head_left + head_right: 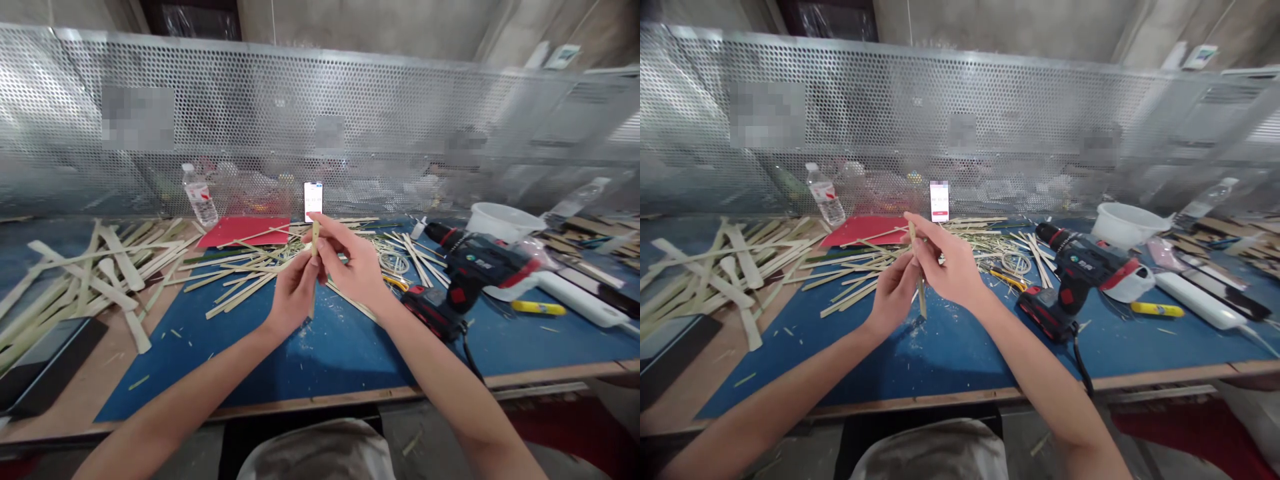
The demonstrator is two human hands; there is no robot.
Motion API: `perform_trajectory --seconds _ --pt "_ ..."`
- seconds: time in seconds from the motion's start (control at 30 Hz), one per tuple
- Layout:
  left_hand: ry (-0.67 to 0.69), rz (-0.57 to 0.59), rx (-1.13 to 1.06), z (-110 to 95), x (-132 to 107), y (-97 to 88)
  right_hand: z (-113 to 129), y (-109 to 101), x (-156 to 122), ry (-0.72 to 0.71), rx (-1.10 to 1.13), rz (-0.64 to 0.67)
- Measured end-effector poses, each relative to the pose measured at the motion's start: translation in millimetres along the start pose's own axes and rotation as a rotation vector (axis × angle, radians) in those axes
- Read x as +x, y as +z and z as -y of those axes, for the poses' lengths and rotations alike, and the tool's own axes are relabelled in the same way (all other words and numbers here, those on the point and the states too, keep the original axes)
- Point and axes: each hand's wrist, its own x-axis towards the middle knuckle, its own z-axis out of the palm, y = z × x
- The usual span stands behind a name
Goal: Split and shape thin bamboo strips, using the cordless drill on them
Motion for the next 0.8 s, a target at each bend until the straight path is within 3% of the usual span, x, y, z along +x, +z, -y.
perform_trajectory --seconds 0.2,0.43,0.8 --pt "-0.077 0.040 -0.140 7 1 -1.4 -2 0 1 0.071 0.074 0.028" --pt "-0.377 0.119 -0.370 22 -5 -0.4 -6 1 4 0.073 0.124 0.022" --pt "-0.233 0.041 -0.201 24 -15 3.9 -5 8 0 0.068 0.177 0.002"
